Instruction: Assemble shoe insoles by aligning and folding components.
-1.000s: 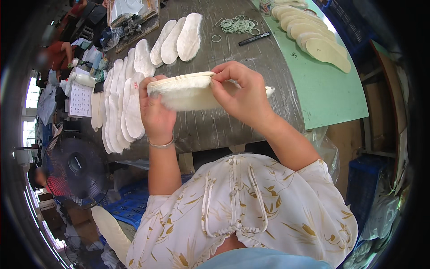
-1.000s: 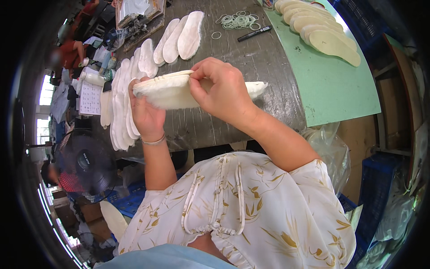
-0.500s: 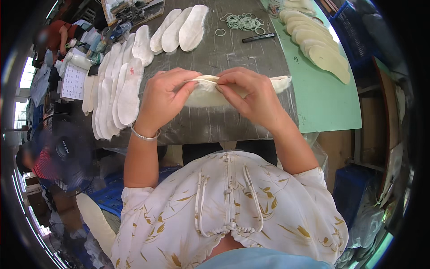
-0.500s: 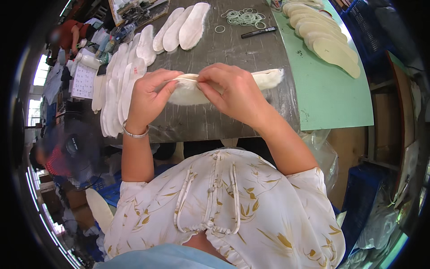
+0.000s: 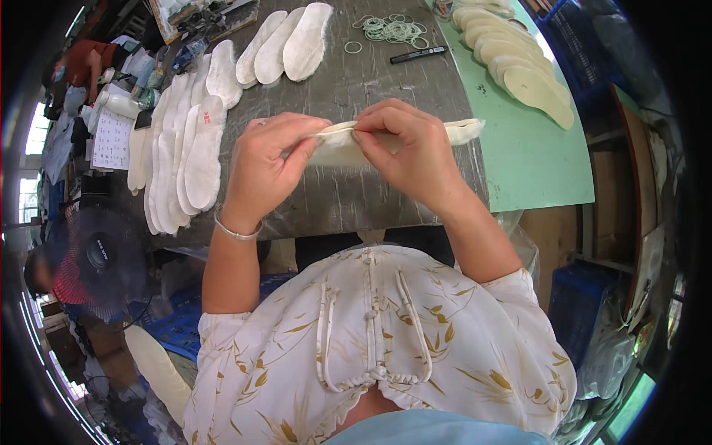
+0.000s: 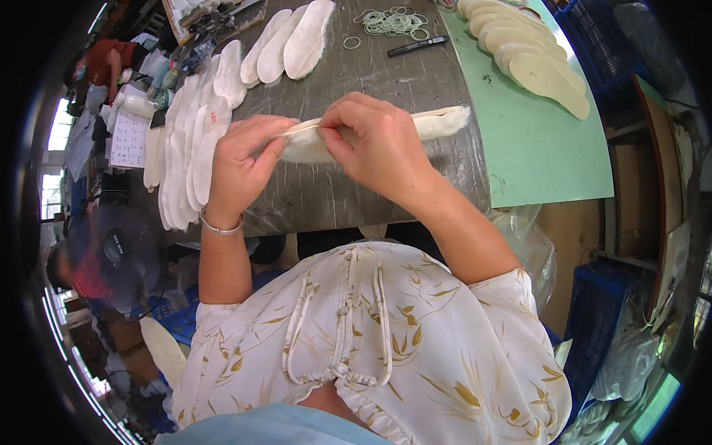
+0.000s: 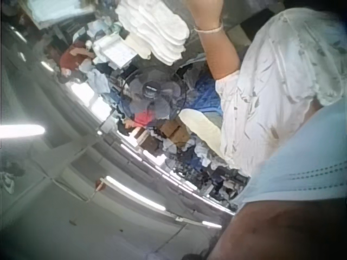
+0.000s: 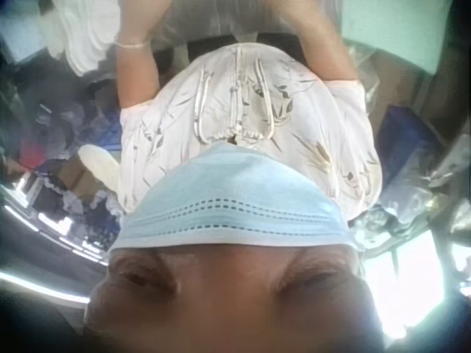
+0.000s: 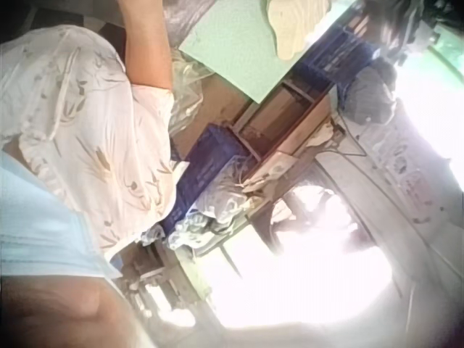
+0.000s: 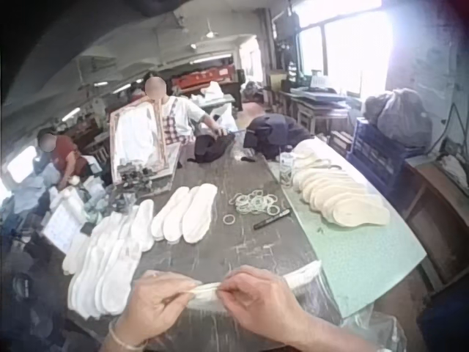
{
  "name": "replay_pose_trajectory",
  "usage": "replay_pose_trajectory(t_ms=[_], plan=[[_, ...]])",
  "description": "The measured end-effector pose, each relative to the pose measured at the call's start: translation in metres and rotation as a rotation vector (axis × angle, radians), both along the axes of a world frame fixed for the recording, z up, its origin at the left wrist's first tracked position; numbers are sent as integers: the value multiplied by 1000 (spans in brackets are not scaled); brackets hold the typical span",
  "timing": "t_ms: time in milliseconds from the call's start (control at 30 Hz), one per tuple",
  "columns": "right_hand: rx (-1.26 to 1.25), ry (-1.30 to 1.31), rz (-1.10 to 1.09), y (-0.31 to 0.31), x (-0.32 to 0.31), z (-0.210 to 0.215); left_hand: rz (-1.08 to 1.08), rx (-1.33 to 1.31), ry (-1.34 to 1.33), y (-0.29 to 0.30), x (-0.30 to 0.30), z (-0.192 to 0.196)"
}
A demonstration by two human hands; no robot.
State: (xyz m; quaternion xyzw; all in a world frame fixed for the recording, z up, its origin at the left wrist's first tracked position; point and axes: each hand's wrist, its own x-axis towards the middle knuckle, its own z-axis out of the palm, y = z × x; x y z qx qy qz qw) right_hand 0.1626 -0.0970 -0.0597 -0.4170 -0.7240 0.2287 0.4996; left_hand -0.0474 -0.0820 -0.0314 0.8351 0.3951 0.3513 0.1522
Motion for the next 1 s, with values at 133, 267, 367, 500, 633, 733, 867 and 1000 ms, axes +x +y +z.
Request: replay_pose_trajectory(t_ms=[133,267,367,500,633,733,867,1000], plan=[[97,-30,-21,1,-5,-8,-28,-109,-9,0,12,6],[21,46,-45,-3,-6,-7,-13,-180,74,3,15,4],[131,-20,-114,-7,7,-4,18,-44,167,0,15,3],[213,-213,-141,-8,33,-5,32,44,122,-1,15,1],[214,-276,-168,-13,26,-9,3,184,140,-1,22,-2],[224,-274,-200,-11,23,-12,9,237,149,-2,23,-3],[225,-307,-247,-11,30,-10,50,253,148,-5,18,-7],[184,-325,-252,-8,48,-15,49,256,144,-3,12,-11]])
